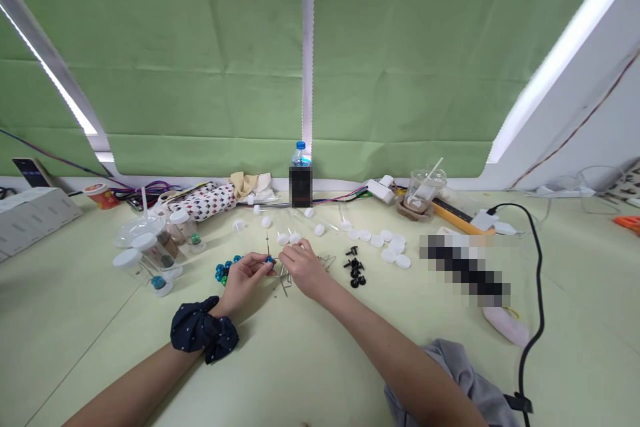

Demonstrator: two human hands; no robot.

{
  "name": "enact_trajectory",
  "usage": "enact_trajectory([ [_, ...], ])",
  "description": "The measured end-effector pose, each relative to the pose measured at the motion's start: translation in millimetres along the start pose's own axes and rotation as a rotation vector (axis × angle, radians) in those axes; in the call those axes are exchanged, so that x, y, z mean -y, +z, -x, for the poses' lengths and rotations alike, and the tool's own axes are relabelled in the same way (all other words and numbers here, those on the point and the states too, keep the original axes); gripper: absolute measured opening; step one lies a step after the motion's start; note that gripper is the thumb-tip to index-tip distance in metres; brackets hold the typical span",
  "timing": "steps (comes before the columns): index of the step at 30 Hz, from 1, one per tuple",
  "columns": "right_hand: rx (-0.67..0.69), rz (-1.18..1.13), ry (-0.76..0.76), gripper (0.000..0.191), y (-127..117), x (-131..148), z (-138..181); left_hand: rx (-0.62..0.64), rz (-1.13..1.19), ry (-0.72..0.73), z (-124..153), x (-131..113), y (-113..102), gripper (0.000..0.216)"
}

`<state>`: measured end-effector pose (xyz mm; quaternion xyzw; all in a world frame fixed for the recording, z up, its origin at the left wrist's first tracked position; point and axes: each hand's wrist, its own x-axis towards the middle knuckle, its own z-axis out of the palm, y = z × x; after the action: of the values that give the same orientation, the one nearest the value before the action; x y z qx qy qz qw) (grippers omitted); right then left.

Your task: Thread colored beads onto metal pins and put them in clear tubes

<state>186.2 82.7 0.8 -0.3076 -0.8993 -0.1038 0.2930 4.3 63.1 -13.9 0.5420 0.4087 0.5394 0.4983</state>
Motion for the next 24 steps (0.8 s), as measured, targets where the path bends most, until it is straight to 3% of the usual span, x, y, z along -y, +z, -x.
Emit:
enact_trajectory([
  [24,-0.002,-0.025,0.016,0.030,1.8,0.0,-0.2,0.036,0.000,-0.008,1.9,2.3,-0.8,0.024],
])
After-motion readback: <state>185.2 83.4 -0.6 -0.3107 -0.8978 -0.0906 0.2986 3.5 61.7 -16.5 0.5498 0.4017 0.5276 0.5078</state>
